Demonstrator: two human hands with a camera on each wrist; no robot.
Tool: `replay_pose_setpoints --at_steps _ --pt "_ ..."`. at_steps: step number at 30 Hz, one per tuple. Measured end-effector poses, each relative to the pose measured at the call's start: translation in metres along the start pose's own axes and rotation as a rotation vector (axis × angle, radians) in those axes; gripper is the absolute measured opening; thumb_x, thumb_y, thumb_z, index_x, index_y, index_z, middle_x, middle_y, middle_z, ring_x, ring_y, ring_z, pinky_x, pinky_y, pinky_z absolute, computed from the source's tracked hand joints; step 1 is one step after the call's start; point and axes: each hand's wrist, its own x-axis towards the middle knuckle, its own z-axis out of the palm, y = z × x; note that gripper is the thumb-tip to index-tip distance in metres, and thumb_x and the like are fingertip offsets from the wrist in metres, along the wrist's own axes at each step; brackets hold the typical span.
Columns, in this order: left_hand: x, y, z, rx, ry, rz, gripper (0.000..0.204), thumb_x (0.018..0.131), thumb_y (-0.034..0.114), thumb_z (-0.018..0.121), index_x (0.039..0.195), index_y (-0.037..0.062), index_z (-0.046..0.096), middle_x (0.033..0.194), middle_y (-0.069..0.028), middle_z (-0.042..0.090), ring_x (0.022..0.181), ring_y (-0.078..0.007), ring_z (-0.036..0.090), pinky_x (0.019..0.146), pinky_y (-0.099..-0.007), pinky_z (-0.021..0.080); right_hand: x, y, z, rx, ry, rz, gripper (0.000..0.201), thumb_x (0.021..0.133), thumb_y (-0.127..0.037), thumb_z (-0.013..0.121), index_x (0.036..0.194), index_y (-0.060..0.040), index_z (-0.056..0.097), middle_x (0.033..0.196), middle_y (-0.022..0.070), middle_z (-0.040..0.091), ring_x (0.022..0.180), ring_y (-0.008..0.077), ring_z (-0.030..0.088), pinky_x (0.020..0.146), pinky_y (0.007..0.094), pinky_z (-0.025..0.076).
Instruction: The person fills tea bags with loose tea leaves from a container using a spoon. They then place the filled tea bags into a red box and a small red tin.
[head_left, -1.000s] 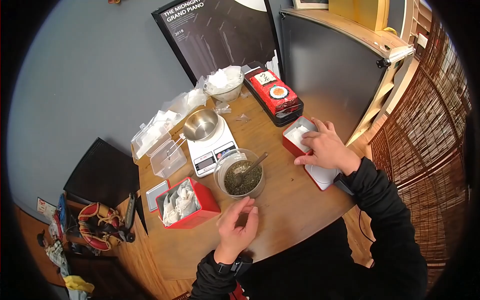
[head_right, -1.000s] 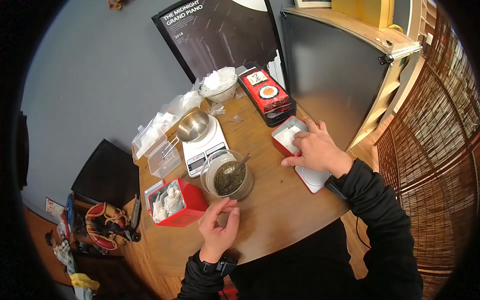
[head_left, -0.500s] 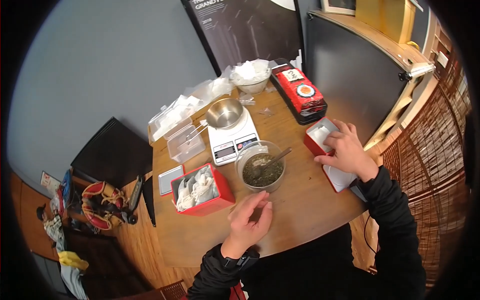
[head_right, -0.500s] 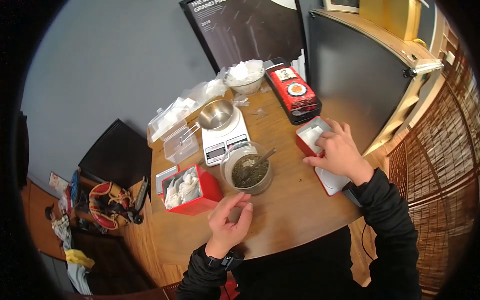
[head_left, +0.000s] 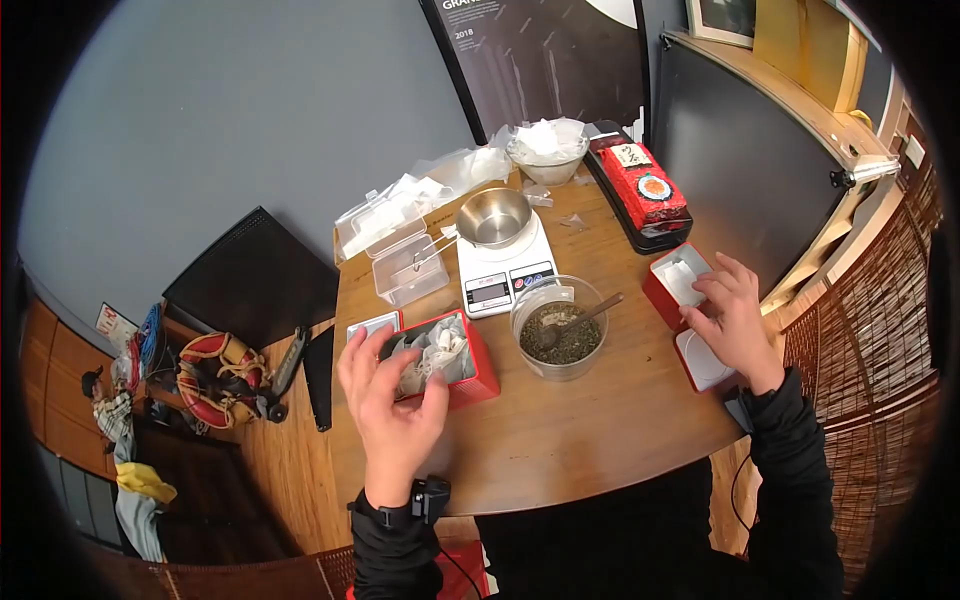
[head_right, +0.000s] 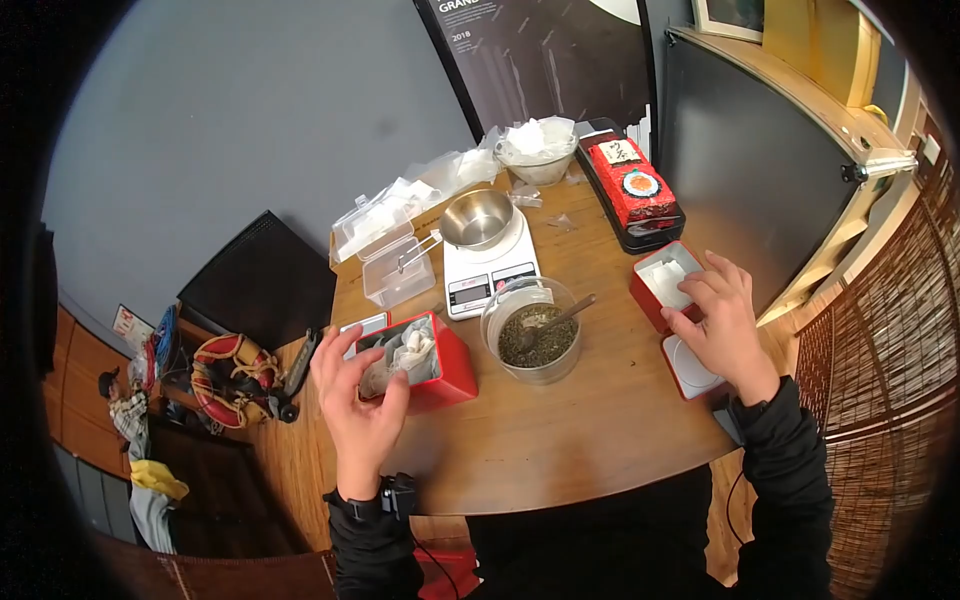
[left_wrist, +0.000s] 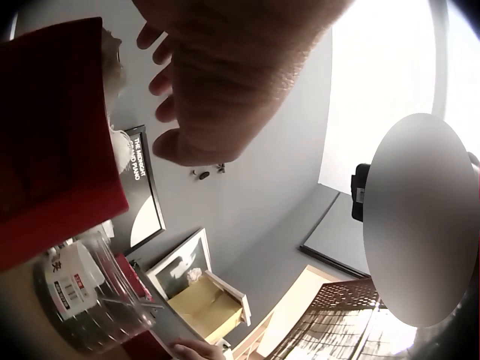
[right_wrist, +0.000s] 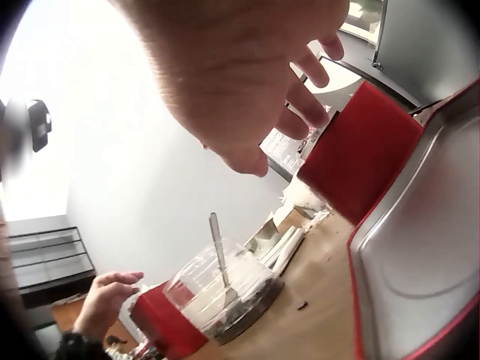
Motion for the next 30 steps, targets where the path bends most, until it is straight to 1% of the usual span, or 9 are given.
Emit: replay_pose_setpoints --at_steps 2,15,17,18,19,21,22,24,30 --pt "0.003 -0.004 0.004 -0.002 -0.117 0.011 0.025 0.068 0.007 0.075 0.093 0.0033 0.071 0.127 -0.0173 0.06 0.131 -0.0434 0.043 0.107 -0.0502 0.038 -0.005 -0.004 -0.003 0.048 0.045 -0.02 0.027 0.074 -0.017 0.079 0.093 -0.001 0.069 0.103 0.0131 0.067 0.122 0.0392 0.052 0.099 0.0484 0.039" --pt "0.012 -0.016 0.006 -0.21 -0.137 -0.109 0.008 0.083 0.006 0.07 0.089 -0.0001 0.07 0.119 -0.0166 0.066 0.132 -0.0411 0.046 0.109 -0.0492 0.036 -0.026 -0.048 -0.007 0.287 0.105 -0.1 0.024 0.071 -0.008 0.079 0.091 -0.002 0.068 0.097 0.0103 0.066 0.112 0.0344 0.058 0.092 0.046 0.043" --pt "0.015 -0.019 0.003 -0.388 -0.117 -0.191 0.007 0.087 0.006 0.069 0.089 -0.0003 0.07 0.116 -0.0155 0.068 0.13 -0.0382 0.05 0.109 -0.0473 0.036 -0.026 -0.054 -0.006 0.348 0.114 -0.111 0.024 0.071 -0.006 0.079 0.092 -0.0022 0.067 0.095 0.011 0.066 0.106 0.0348 0.06 0.089 0.0453 0.045" --pt "0.015 -0.021 0.003 -0.406 -0.087 -0.163 0.007 0.09 0.006 0.068 0.092 -0.0007 0.069 0.11 -0.013 0.07 0.117 -0.0285 0.059 0.103 -0.0409 0.042 -0.026 -0.056 -0.005 0.348 0.117 -0.11 0.024 0.071 -0.006 0.079 0.092 -0.0022 0.067 0.095 0.011 0.066 0.106 0.0348 0.06 0.089 0.0453 0.045" --pt "0.015 -0.021 0.001 -0.405 -0.087 -0.161 0.007 0.09 0.006 0.068 0.092 -0.0007 0.069 0.11 -0.013 0.07 0.117 -0.0285 0.059 0.103 -0.0409 0.042 -0.026 -0.059 -0.004 0.38 0.128 -0.128 0.025 0.071 -0.005 0.078 0.092 -0.0019 0.067 0.094 0.0117 0.066 0.102 0.0349 0.061 0.087 0.0447 0.047" --pt "0.014 -0.02 -0.003 -0.645 -0.095 -0.416 0.01 0.093 0.009 0.067 0.094 -0.0009 0.068 0.098 -0.007 0.071 0.095 -0.0149 0.064 0.088 -0.0294 0.049 -0.026 -0.066 -0.001 0.413 0.139 -0.144 0.025 0.07 -0.005 0.078 0.092 -0.0016 0.067 0.092 0.0123 0.066 0.099 0.035 0.063 0.084 0.0441 0.048" --pt "0.015 -0.017 -0.005 -0.645 -0.094 -0.414 0.01 0.093 0.009 0.067 0.094 -0.0009 0.068 0.098 -0.007 0.071 0.095 -0.0149 0.064 0.088 -0.0294 0.049 -0.025 -0.07 0.002 0.46 0.154 -0.161 0.024 0.071 -0.004 0.078 0.092 -0.0011 0.067 0.091 0.0129 0.066 0.096 0.0346 0.063 0.081 0.0432 0.049" --pt "0.019 -0.011 -0.011 -0.706 -0.08 -0.47 0.01 0.096 0.01 0.066 0.095 0.0004 0.065 0.089 0.0001 0.065 0.075 -0.0032 0.055 0.069 -0.0189 0.045 -0.023 -0.081 0.004 0.509 0.169 -0.179 0.024 0.071 -0.003 0.077 0.092 -0.0007 0.066 0.09 0.0135 0.066 0.092 0.0342 0.064 0.078 0.0422 0.051" --pt "0.026 0.005 -0.023 -0.812 -0.087 -0.428 0.011 0.096 0.012 0.066 0.095 0.0017 0.063 0.085 0.0006 0.064 0.074 -0.0036 0.055 0.069 -0.0198 0.045 -0.008 -0.128 0.015 0.761 0.143 -0.269 0.019 0.079 -0.002 0.073 0.096 -0.0005 0.067 0.087 0.0121 0.066 0.076 0.03 0.065 0.065 0.0371 0.052"
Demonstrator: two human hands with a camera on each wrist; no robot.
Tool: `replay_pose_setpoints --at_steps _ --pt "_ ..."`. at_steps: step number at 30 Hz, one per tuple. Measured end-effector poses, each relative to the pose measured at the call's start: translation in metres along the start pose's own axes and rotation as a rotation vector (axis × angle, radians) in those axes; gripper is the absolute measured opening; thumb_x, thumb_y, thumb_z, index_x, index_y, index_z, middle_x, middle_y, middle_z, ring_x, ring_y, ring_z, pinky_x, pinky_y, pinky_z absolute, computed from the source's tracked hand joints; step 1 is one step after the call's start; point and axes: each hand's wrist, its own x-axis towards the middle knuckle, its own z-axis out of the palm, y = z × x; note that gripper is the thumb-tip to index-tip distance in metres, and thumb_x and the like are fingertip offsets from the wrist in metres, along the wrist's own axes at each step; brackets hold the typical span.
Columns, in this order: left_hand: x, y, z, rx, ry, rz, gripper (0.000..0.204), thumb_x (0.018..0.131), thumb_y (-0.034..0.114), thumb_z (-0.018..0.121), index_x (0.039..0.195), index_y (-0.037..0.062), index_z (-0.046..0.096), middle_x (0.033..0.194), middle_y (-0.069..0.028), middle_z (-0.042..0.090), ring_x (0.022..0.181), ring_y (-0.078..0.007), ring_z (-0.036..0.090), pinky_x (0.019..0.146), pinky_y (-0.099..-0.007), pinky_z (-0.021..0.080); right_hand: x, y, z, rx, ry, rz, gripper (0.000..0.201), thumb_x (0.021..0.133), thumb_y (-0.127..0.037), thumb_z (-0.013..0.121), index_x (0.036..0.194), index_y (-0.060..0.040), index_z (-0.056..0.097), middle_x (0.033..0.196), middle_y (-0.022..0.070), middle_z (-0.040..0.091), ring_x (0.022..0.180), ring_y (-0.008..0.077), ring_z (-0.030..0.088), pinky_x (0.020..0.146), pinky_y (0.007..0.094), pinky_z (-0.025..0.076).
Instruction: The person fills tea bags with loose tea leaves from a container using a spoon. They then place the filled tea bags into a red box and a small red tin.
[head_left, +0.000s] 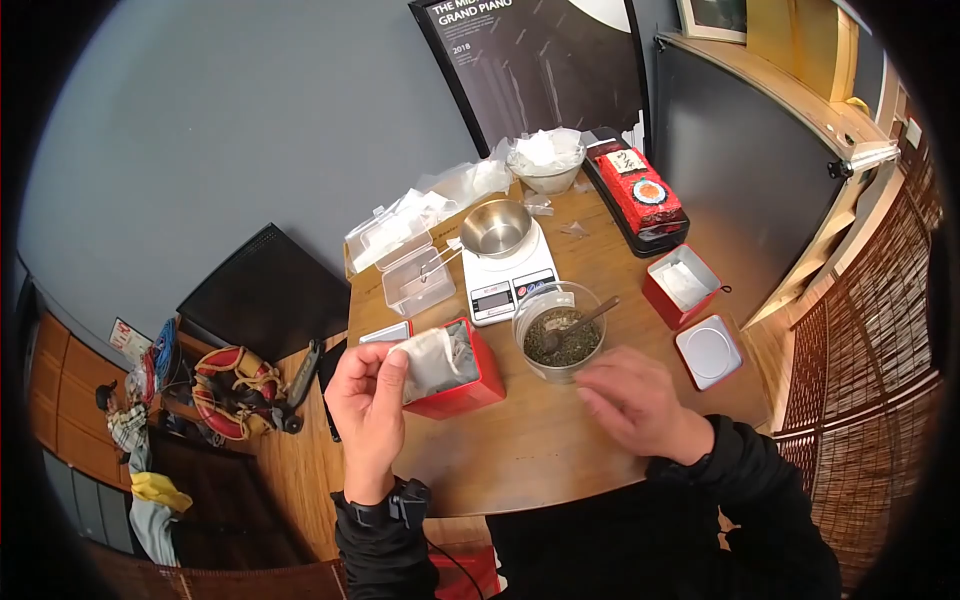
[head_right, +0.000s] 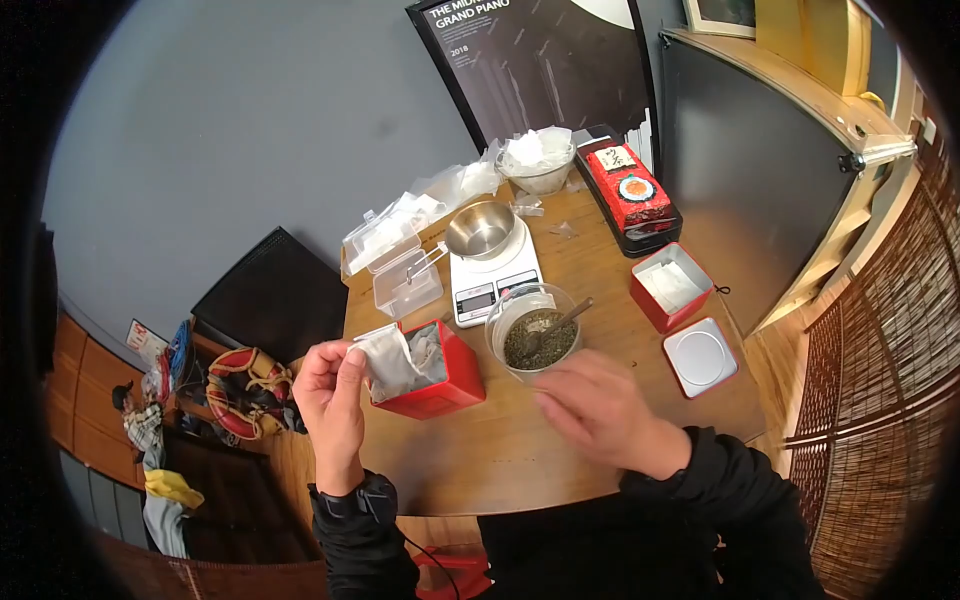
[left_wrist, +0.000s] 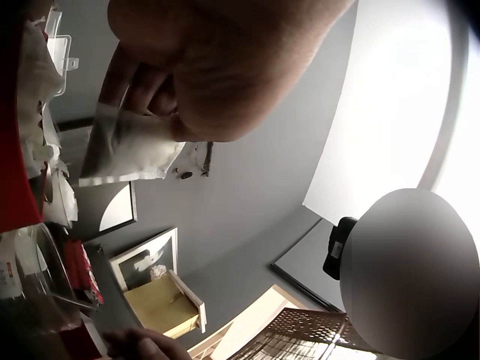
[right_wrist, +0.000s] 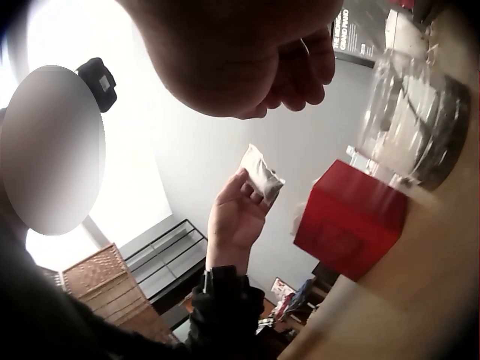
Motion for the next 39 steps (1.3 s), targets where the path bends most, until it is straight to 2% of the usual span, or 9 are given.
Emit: replay_pose_setpoints --at_steps 9,12,22,24,25,27,30,35,39 --pt "-0.03 0.009 0.027 -0.083 -0.153 -0.066 0.013 0.097 0.011 0.064 0.102 -0.0019 0.064 0.091 -0.0049 0.069 0.077 -0.0073 0.061 0.071 -0.0225 0.05 0.034 -0.03 0.037 0.464 -0.029 0.278 0.012 0.091 -0.009 0.066 0.099 -0.0003 0.064 0.081 0.012 0.061 0.072 0.0267 0.063 0.063 0.0355 0.05" --pt "-0.037 0.003 0.031 -0.101 -0.182 -0.092 0.012 0.097 0.009 0.065 0.102 -0.0012 0.065 0.088 -0.0028 0.068 0.077 -0.0057 0.059 0.071 -0.021 0.048 0.031 -0.026 0.037 0.417 -0.006 0.193 0.01 0.091 -0.005 0.067 0.099 0.0004 0.065 0.082 0.0091 0.063 0.069 0.0199 0.06 0.061 0.0315 0.046" --pt "-0.046 -0.01 0.046 -0.127 -0.229 -0.134 0.014 0.097 0.009 0.064 0.108 -0.0009 0.065 0.09 -0.0009 0.068 0.077 -0.0048 0.058 0.072 -0.0208 0.047 0.017 -0.024 0.033 0.519 -0.053 0.197 0.011 0.091 -0.002 0.065 0.102 0.0002 0.065 0.086 0.0092 0.062 0.069 0.0164 0.059 0.06 0.0293 0.045" --pt "-0.049 -0.015 0.046 -0.18 -0.27 -0.14 0.029 0.096 0.004 0.063 0.124 -0.0014 0.059 0.101 -0.0053 0.069 0.09 -0.0082 0.062 0.079 -0.0234 0.05 0.011 -0.024 0.038 0.641 0.002 0.327 0.009 0.095 -0.004 0.063 0.102 0.0009 0.065 0.087 0.0057 0.062 0.072 0.0099 0.059 0.061 0.0263 0.046" --pt "-0.05 -0.015 0.047 -0.18 -0.271 -0.141 0.029 0.096 0.004 0.063 0.124 -0.0014 0.059 0.101 -0.0053 0.069 0.09 -0.0082 0.062 0.079 -0.0234 0.05 0.008 -0.025 0.04 0.641 0.003 0.329 0.009 0.095 -0.004 0.063 0.102 0.0009 0.065 0.087 0.0057 0.062 0.072 0.0099 0.059 0.061 0.0263 0.046" --pt "-0.055 -0.016 0.051 -0.307 -0.291 -0.164 0.053 0.09 -0.005 0.065 0.139 -0.0007 0.046 0.115 -0.011 0.066 0.105 -0.015 0.063 0.089 -0.0287 0.052 0.002 -0.026 0.046 0.846 0.068 0.498 0.011 0.097 -0.006 0.062 0.105 0.0016 0.064 0.089 0.0028 0.063 0.075 0.0066 0.059 0.063 0.0245 0.047" --pt "-0.063 -0.021 0.055 -0.366 -0.313 -0.106 0.074 0.082 -0.011 0.07 0.147 -0.0004 0.036 0.124 -0.0152 0.062 0.114 -0.0209 0.062 0.095 -0.033 0.052 -0.002 -0.026 0.053 0.985 0.184 0.616 0.013 0.098 -0.007 0.061 0.108 0.0017 0.063 0.09 0.0029 0.064 0.077 0.0069 0.061 0.064 0.0234 0.049" --pt "-0.075 -0.036 0.063 -0.263 -0.246 -0.053 0.08 0.075 -0.009 0.078 0.145 -0.0007 0.04 0.129 -0.0157 0.059 0.114 -0.0224 0.063 0.093 -0.0325 0.054 -0.006 -0.018 0.052 1.048 0.195 0.753 0.013 0.099 -0.01 0.06 0.105 0.0006 0.063 0.085 0.0047 0.066 0.069 0.0073 0.059 0.06 0.0223 0.047" --pt "-0.073 -0.037 0.063 0.074 -0.283 0.108 0.063 0.076 -0.001 0.081 0.133 -0.0023 0.055 0.117 -0.0148 0.065 0.1 -0.0209 0.067 0.083 -0.0325 0.056 -0.006 -0.016 0.051 1.18 0.26 0.96 0.012 0.098 -0.012 0.06 0.102 -0.0002 0.064 0.077 0.0047 0.065 0.061 0.008 0.056 0.054 0.0226 0.044"
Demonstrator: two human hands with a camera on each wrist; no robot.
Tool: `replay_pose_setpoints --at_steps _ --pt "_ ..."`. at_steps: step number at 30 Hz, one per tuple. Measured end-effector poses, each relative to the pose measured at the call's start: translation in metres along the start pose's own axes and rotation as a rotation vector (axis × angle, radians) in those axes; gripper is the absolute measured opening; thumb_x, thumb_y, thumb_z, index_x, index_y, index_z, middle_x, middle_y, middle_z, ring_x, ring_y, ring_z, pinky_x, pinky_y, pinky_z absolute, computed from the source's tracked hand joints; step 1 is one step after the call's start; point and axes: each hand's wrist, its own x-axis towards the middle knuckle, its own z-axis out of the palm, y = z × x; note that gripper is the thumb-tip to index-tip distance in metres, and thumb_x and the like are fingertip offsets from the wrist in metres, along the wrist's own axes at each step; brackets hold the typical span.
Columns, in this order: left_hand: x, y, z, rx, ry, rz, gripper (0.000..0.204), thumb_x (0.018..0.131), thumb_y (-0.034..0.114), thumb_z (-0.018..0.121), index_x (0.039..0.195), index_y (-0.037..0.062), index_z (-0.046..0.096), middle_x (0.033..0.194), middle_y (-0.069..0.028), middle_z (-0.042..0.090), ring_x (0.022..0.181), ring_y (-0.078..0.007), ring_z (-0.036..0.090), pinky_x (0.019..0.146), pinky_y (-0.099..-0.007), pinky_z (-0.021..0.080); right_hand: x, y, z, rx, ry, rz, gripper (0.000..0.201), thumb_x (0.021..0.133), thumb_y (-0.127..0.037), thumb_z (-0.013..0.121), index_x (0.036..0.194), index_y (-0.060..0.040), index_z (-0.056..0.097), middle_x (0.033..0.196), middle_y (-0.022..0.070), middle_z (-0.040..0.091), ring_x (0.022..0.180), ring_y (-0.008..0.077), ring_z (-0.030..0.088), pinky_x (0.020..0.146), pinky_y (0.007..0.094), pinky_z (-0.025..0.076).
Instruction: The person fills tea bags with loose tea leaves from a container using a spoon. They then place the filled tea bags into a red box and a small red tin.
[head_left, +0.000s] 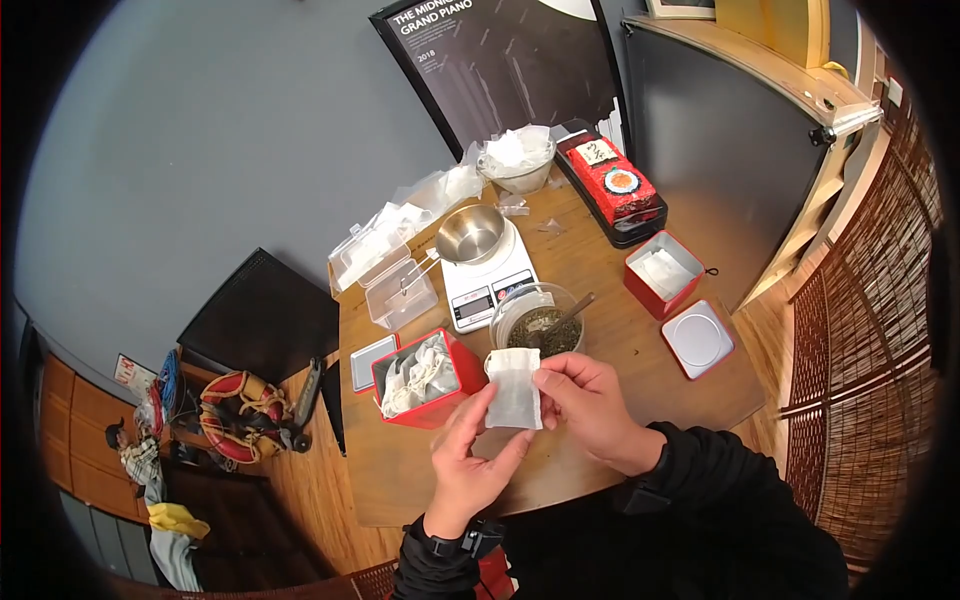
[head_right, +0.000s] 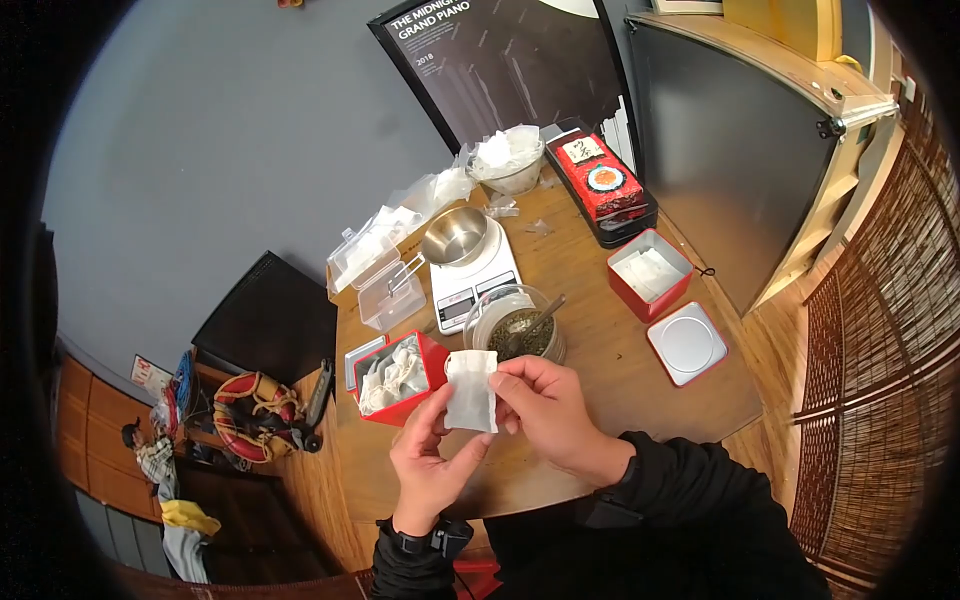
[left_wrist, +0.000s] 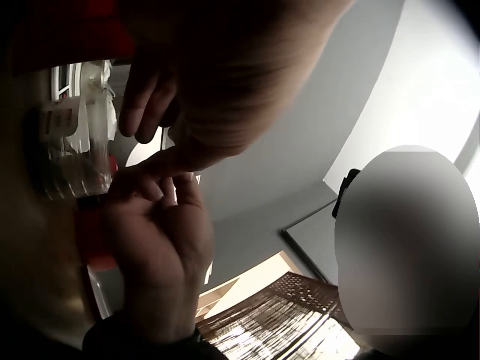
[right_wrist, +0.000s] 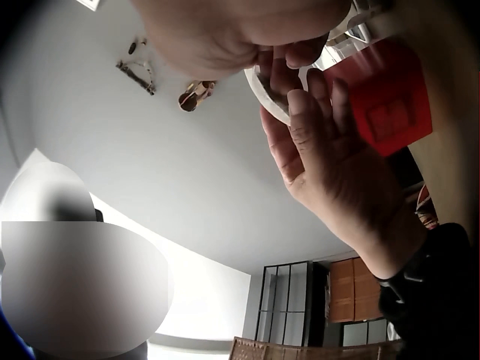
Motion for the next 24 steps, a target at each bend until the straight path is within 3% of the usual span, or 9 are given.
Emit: replay_pose_setpoints --at_steps 1,4,11,19,24 --pt "0.002 0.001 0.0 0.17 -0.015 0.065 0.058 0.076 0.001 0.082 0.128 -0.0027 0.059 0.111 -0.0149 0.068 0.094 -0.0207 0.068 0.078 -0.0325 0.056 0.0 -0.001 0.0 0.0 0.0 0.0 0.012 0.098 -0.012 0.06 0.102 -0.0002 0.064 0.077 0.0047 0.065 0.061 0.008 0.056 0.054 0.0226 0.044" --pt "0.012 0.009 0.002 0.257 -0.032 0.098 0.051 0.078 0.005 0.081 0.124 -0.0027 0.062 0.099 -0.0162 0.069 0.084 -0.0232 0.068 0.073 -0.0332 0.055 0.002 -0.006 -0.002 0.064 0.074 0.053 0.012 0.096 -0.01 0.061 0.101 0.0009 0.064 0.075 0.0045 0.064 0.06 0.0089 0.057 0.051 0.0236 0.045" --pt "0.042 0.006 0.016 0.221 -0.124 0.084 0.038 0.085 0.005 0.075 0.119 -0.0044 0.063 0.094 -0.0182 0.068 0.081 -0.0271 0.069 0.073 -0.0333 0.055 0.02 -0.027 -0.014 -0.09 0.137 0.062 0.012 0.095 -0.011 0.063 0.099 0.0003 0.064 0.08 0.0077 0.068 0.06 0.0125 0.063 0.049 0.0246 0.048" --pt "0.043 -0.008 0.03 0.173 -0.045 -0.058 0.03 0.088 0.008 0.073 0.113 -0.0058 0.066 0.089 -0.0164 0.07 0.072 -0.0198 0.07 0.065 -0.029 0.055 0.027 -0.033 -0.02 -0.192 0.097 0.082 0.021 0.096 -0.007 0.06 0.114 0.0016 0.055 0.085 0.0101 0.069 0.063 0.0135 0.067 0.051 0.0243 0.05" --pt "0.046 -0.015 0.033 0.143 -0.016 -0.109 0.027 0.089 0.01 0.073 0.11 -0.0061 0.068 0.085 -0.0156 0.07 0.07 -0.0159 0.068 0.064 -0.0272 0.053 0.03 -0.021 -0.032 -0.362 -0.034 -0.007 0.022 0.097 -0.005 0.055 0.118 0.0027 0.059 0.095 0.0098 0.069 0.077 0.0118 0.068 0.06 0.0238 0.053"
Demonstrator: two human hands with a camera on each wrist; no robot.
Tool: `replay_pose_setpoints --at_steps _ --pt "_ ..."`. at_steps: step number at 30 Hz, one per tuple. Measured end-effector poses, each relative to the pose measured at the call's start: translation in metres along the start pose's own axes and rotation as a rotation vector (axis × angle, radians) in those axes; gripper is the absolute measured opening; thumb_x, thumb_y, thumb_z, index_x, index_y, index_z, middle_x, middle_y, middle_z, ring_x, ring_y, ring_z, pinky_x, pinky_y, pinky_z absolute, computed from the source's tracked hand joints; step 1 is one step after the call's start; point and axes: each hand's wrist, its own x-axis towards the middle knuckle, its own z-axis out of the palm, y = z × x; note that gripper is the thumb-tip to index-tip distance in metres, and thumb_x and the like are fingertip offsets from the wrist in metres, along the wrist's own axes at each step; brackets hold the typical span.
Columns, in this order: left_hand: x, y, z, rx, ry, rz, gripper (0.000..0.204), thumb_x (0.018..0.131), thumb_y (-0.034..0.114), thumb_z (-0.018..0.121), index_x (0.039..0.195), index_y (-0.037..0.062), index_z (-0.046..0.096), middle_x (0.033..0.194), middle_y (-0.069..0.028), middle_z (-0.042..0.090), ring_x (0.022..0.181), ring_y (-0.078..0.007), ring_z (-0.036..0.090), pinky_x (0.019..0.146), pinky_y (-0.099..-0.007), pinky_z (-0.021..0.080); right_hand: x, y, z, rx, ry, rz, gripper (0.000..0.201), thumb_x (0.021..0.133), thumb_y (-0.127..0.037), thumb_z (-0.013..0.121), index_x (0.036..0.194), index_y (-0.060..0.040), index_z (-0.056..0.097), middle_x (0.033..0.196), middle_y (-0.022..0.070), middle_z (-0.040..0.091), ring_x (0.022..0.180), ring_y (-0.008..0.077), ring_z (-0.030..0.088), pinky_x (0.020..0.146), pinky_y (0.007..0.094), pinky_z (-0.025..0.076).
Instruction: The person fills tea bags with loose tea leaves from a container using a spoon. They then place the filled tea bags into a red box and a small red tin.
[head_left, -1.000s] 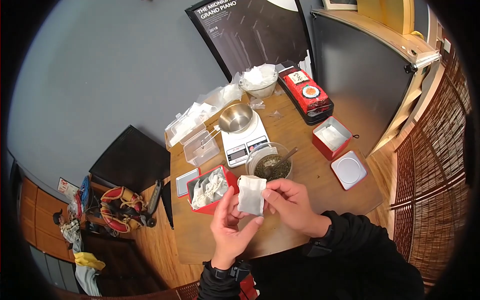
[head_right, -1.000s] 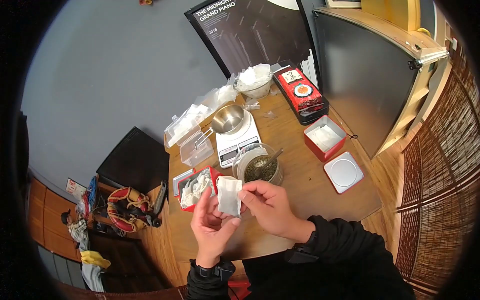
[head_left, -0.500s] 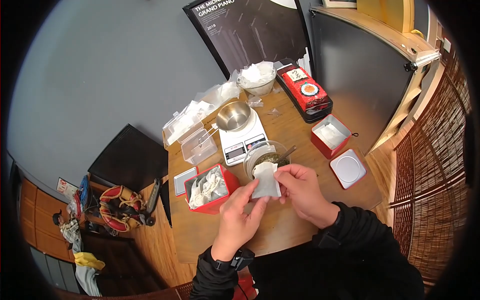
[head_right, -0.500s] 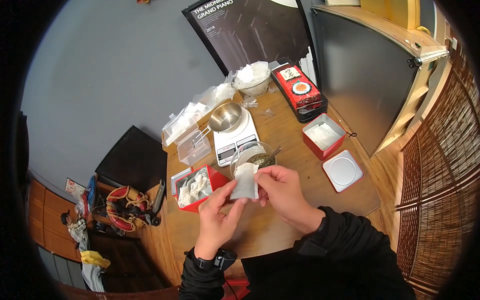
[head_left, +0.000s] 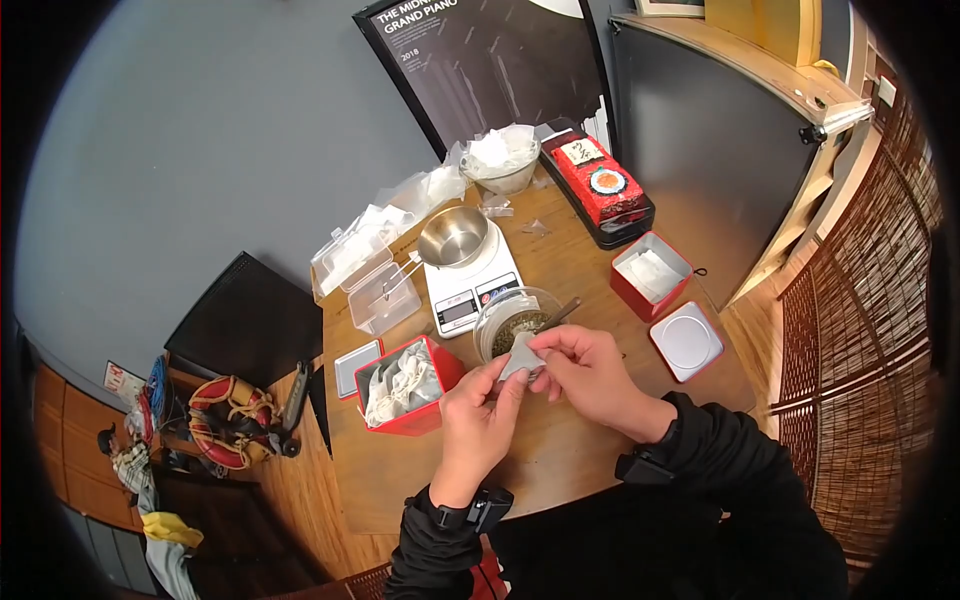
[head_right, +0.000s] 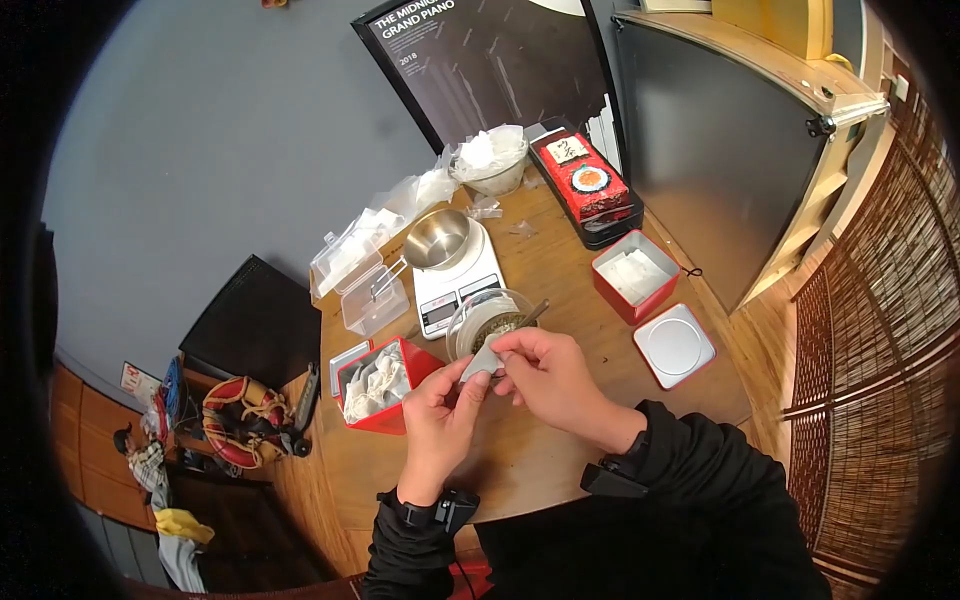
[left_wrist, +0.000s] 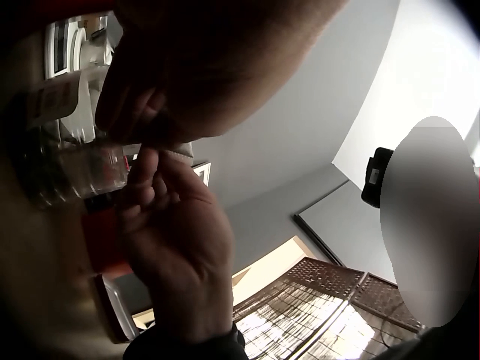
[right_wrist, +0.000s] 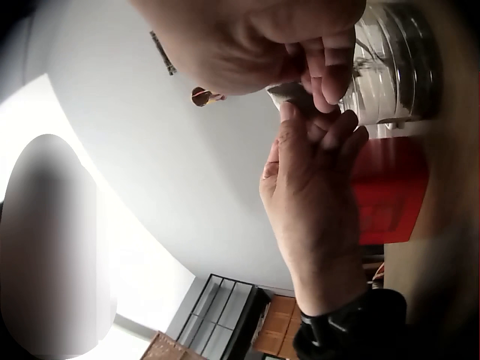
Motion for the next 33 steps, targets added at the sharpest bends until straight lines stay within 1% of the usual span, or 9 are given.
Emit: replay_pose_setpoints --at_steps 2,4,7,9,12,19,29,31,33 --pt "0.002 -0.003 0.001 -0.015 0.009 -0.028 0.026 0.089 0.01 0.073 0.109 -0.0063 0.068 0.084 -0.0154 0.07 0.07 -0.0146 0.067 0.064 -0.0268 0.052 -0.003 -0.001 -0.001 -0.097 -0.014 -0.058 0.024 0.097 -0.005 0.055 0.12 0.003 0.06 0.097 0.0096 0.069 0.078 0.0122 0.068 0.062 0.0243 0.053" --pt "0.003 -0.006 0.002 -0.028 0.003 -0.051 0.024 0.096 0.013 0.067 0.112 -0.0039 0.069 0.08 -0.0008 0.067 0.071 -0.0046 0.057 0.064 -0.0213 0.048 -0.005 -0.004 -0.001 -0.195 -0.031 -0.114 0.026 0.097 -0.004 0.056 0.122 0.0033 0.06 0.098 0.0094 0.069 0.08 0.0127 0.069 0.064 0.0248 0.054" --pt "0.005 -0.005 0.002 -0.01 0.001 -0.053 0.024 0.097 0.014 0.066 0.112 -0.0037 0.069 0.079 -0.0004 0.067 0.07 -0.0046 0.057 0.064 -0.0215 0.048 -0.005 -0.009 -0.002 -0.426 -0.032 -0.309 0.025 0.096 -0.003 0.058 0.12 0.0039 0.062 0.099 0.0104 0.07 0.082 0.0137 0.069 0.066 0.0262 0.054" --pt "0.007 -0.005 0.0 -0.003 -0.001 -0.065 0.024 0.097 0.015 0.065 0.111 -0.0037 0.069 0.079 -0.0002 0.067 0.07 -0.0046 0.057 0.064 -0.0216 0.048 -0.002 -0.014 -0.002 -0.531 -0.016 -0.418 0.02 0.092 -0.004 0.06 0.11 0.0013 0.066 0.092 0.0174 0.069 0.077 0.0269 0.069 0.066 0.0339 0.053" --pt "0.008 -0.004 -0.002 -0.022 -0.002 -0.086 0.024 0.098 0.015 0.064 0.112 -0.0041 0.069 0.08 -0.0003 0.067 0.07 -0.0051 0.058 0.064 -0.022 0.049 0.001 -0.021 -0.003 -0.662 -0.023 -0.53 0.017 0.091 -0.006 0.062 0.106 0.0001 0.067 0.088 0.0192 0.067 0.078 0.0357 0.067 0.067 0.0393 0.053" --pt "0.01 0.0 -0.003 -0.105 -0.004 -0.104 0.028 0.101 0.012 0.058 0.122 -0.006 0.063 0.09 -0.0045 0.069 0.075 -0.0085 0.064 0.069 -0.0239 0.053 0.012 -0.027 -0.006 -0.761 0.032 -0.616 0.015 0.091 -0.007 0.062 0.103 -0.0009 0.068 0.086 0.018 0.067 0.078 0.0368 0.066 0.067 0.0408 0.053" --pt "0.017 0.002 -0.002 -0.026 0.04 -0.025 0.024 0.101 0.012 0.056 0.116 -0.0042 0.065 0.087 -0.0054 0.069 0.074 -0.0101 0.064 0.068 -0.0245 0.053 0.02 -0.023 -0.006 -0.713 0.092 -0.625 0.013 0.091 -0.009 0.063 0.1 -0.0015 0.069 0.086 0.0174 0.067 0.076 0.0351 0.067 0.066 0.0391 0.052" --pt "0.02 0.007 -0.002 0.05 0.089 0.035 0.016 0.096 0.006 0.06 0.105 -0.0047 0.068 0.077 -0.0131 0.067 0.066 -0.0199 0.065 0.062 -0.0305 0.05 0.019 -0.023 -0.005 -0.703 0.098 -0.628 0.013 0.091 -0.009 0.063 0.1 -0.0013 0.069 0.086 0.0174 0.067 0.076 0.035 0.067 0.066 0.039 0.052" --pt "0.02 0.012 -0.002 0.058 0.11 0.058 0.016 0.096 0.006 0.061 0.104 -0.0046 0.068 0.077 -0.0138 0.066 0.066 -0.0213 0.064 0.062 -0.0314 0.05 0.02 -0.022 -0.005 -0.646 0.138 -0.65 0.013 0.09 -0.008 0.063 0.1 -0.0007 0.068 0.085 0.0178 0.067 0.075 0.0354 0.066 0.065 0.0391 0.052"
